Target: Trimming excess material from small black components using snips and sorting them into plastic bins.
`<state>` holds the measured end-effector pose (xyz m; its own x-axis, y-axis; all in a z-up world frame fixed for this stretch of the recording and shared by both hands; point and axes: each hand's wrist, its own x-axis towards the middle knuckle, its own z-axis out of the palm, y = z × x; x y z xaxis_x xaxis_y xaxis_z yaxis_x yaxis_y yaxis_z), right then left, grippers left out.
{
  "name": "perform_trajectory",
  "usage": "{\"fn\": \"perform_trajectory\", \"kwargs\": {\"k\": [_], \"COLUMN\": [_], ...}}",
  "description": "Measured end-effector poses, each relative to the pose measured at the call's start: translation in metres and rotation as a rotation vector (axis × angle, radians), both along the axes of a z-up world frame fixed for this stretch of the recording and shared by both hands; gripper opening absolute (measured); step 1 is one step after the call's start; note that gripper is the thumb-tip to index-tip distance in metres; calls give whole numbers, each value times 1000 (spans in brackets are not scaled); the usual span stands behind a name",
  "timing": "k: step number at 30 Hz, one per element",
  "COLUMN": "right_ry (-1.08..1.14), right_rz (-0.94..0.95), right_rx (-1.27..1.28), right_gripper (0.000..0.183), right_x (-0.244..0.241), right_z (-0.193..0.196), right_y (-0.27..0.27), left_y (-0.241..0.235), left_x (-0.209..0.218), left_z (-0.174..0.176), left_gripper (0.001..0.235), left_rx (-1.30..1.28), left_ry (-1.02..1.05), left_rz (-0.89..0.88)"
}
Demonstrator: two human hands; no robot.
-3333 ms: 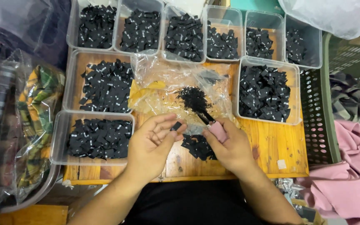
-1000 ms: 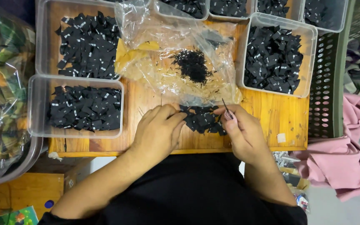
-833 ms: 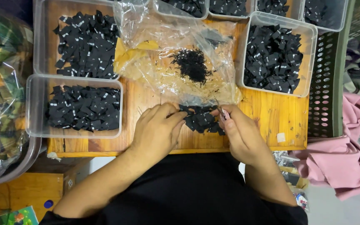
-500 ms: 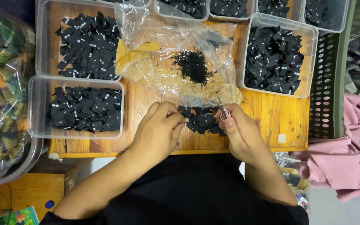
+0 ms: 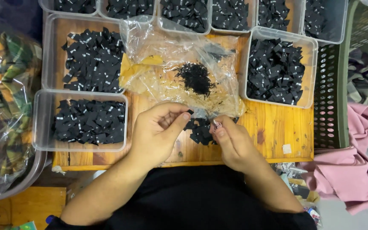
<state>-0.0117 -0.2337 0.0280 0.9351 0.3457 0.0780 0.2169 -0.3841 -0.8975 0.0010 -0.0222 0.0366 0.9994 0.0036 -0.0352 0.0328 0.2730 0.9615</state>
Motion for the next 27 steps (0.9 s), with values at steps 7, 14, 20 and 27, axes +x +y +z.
{"fn": "perform_trajectory", "kwargs": {"k": [7,14,20,27], "right_ry": [-79,-66,-74,-98], "right_rz": [-25,-41,-21,3], "right_rx": [-37,-28,-59,-86], "right_gripper": [30,27,28,27], "right_x": [13,9,8,11], "right_z": [14,-11,-20,-23], "right_y": [15,9,11,13], "left_y": [-3,-1,3,4], "left_x": [5,9,12,16], "left_z": [5,1,7,9], "left_gripper": [12,9,5,7], "left_rx": [-14,1,135,215], "left_ry": [-30,-85,-163,-223], "left_rz": [4,-17,-8,10]}}
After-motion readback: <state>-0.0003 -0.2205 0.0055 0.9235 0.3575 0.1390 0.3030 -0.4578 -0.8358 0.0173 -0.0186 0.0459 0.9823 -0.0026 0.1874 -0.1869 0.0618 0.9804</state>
